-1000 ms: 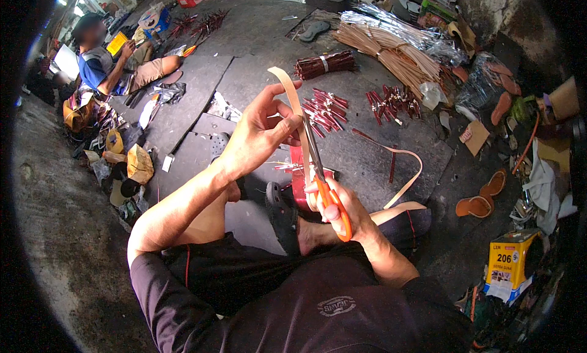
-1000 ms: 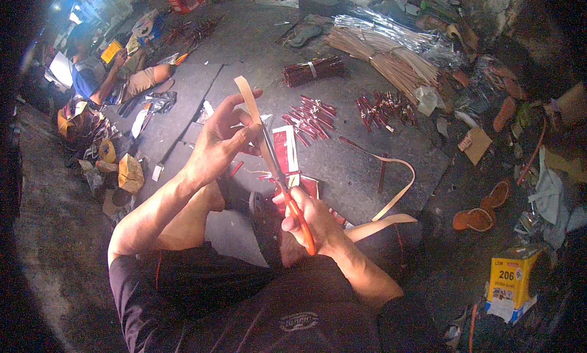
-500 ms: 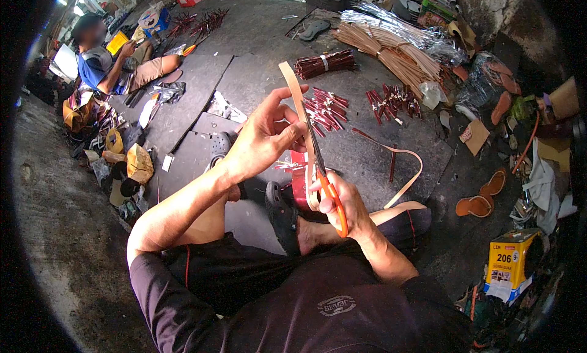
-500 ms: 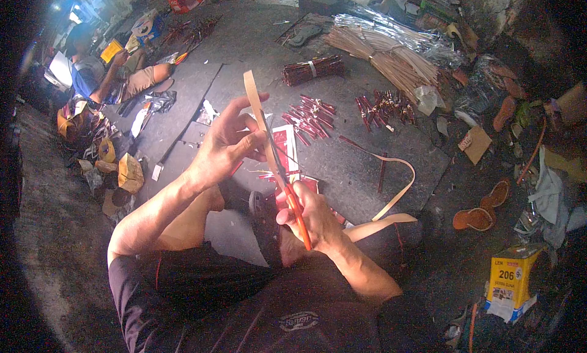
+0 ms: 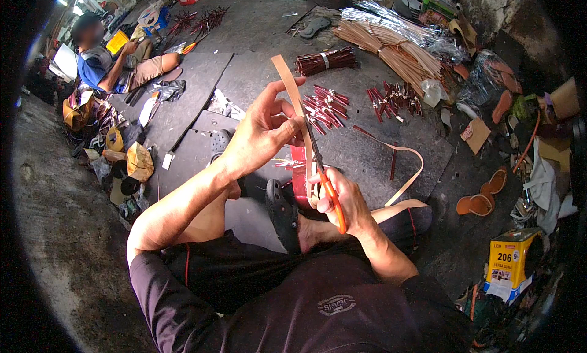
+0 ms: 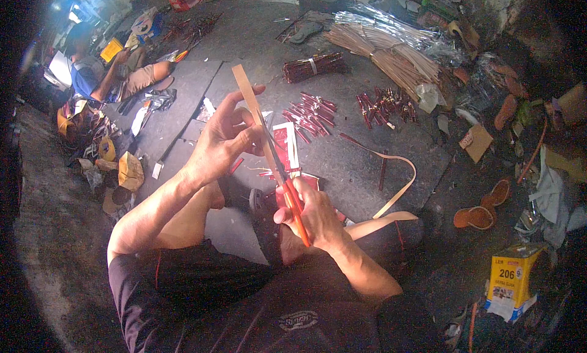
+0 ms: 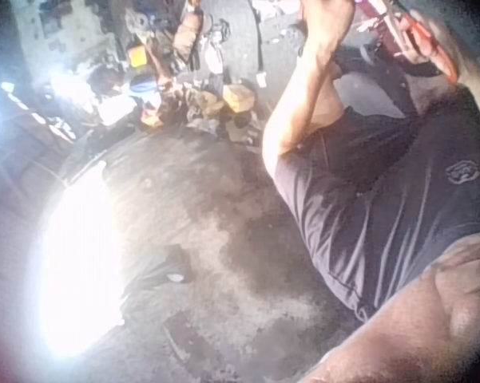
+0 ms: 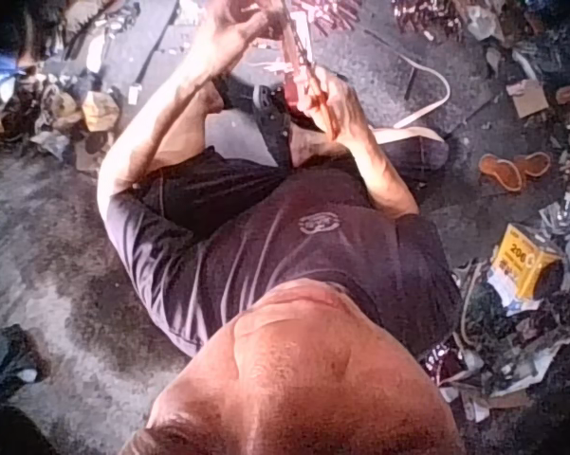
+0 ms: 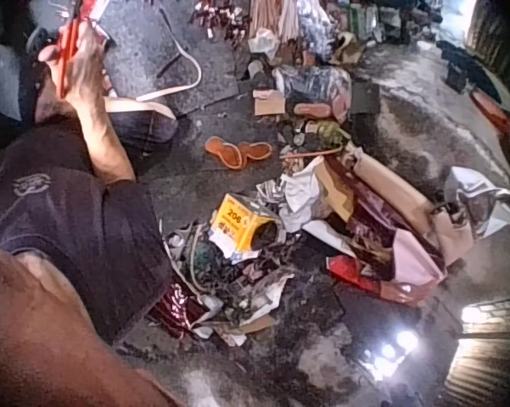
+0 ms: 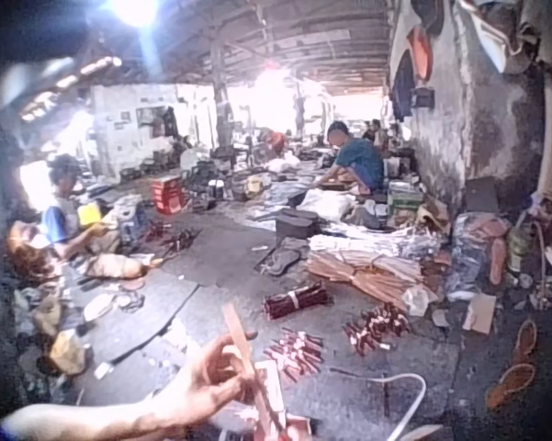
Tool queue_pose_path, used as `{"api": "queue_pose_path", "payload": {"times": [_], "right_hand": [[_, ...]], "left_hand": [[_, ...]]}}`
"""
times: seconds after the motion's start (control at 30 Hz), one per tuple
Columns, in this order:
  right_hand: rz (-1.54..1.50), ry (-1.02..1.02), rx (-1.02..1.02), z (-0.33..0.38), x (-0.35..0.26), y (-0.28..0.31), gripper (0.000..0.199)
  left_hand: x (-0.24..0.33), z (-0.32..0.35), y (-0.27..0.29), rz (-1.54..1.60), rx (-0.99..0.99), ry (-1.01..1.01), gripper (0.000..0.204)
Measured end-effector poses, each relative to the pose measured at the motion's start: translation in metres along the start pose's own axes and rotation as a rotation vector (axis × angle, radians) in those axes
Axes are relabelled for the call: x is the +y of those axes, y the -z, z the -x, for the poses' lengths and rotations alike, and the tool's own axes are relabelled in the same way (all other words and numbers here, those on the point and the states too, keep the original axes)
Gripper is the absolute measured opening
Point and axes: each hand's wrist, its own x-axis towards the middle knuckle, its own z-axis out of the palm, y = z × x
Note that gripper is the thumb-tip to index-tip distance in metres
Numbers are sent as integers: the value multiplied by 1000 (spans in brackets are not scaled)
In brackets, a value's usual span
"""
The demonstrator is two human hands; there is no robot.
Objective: The person sits on the floor and uses orange-handled scissors to cut a roll of maroon ribbon into short pieces. They also cut a strip of beige material and handle small red sticks, placing the cut pieces on the floor.
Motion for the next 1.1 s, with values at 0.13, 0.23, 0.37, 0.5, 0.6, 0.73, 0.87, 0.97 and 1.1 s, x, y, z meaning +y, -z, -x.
{"api": "queue_pose_path", "payload": {"times": [0.13,0.23,0.37,0.5,0.6,0.73,0.87,0.97,1.1], "right_hand": [[-1,-41,-39,2,-1,3,81],[34,-28,-7,3,2,0,81],[46,-64,-20,5,3,1,83],[18,-69,-6,5,0,-2,87],[3,-52,-2,5,1,-4,89],[-53,-32,-8,0,2,-5,90],[-70,-10,9,-1,4,-6,90],[-107,-1,6,0,2,-5,89],[-43,-16,20,2,-2,-5,87]], "left_hand": [[-4,0,-1,15,-1,10,63],[-2,1,1,-35,-8,24,60],[1,1,1,64,70,67,28],[9,1,1,-2,86,116,22],[9,1,1,-2,60,100,20],[8,3,-2,-43,30,82,18],[3,3,-2,-39,5,53,26],[1,3,-4,-25,9,61,25],[4,5,-4,86,62,117,27]]}}
